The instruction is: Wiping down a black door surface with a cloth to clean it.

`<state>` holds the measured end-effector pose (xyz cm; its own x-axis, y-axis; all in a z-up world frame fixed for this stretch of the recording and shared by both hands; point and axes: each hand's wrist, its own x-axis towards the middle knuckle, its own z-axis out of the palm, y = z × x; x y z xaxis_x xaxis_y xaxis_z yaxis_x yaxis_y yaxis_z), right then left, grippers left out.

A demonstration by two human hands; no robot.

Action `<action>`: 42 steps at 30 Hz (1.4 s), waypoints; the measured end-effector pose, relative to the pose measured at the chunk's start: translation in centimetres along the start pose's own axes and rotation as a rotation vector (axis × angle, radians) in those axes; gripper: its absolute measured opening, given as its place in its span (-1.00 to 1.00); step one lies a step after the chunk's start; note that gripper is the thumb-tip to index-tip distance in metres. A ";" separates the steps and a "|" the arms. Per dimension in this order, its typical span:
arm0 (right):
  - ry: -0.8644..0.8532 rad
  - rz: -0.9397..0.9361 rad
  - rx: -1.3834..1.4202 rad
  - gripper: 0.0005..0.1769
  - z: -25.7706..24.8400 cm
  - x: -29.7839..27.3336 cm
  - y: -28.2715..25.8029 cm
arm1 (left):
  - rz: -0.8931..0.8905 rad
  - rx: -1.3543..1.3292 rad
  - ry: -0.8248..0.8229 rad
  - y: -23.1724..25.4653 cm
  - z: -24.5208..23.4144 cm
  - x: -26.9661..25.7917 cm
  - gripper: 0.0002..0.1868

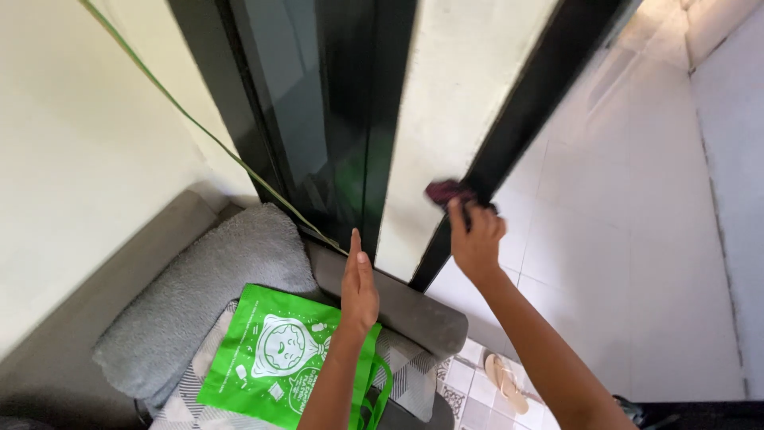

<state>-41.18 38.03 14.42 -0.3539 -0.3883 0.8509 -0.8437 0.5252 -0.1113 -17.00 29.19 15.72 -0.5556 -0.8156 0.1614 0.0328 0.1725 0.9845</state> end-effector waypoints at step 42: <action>0.403 -0.503 0.662 -0.61 -21.4 41.1 7.3 | 0.996 0.273 0.436 34.0 27.3 9.5 -0.30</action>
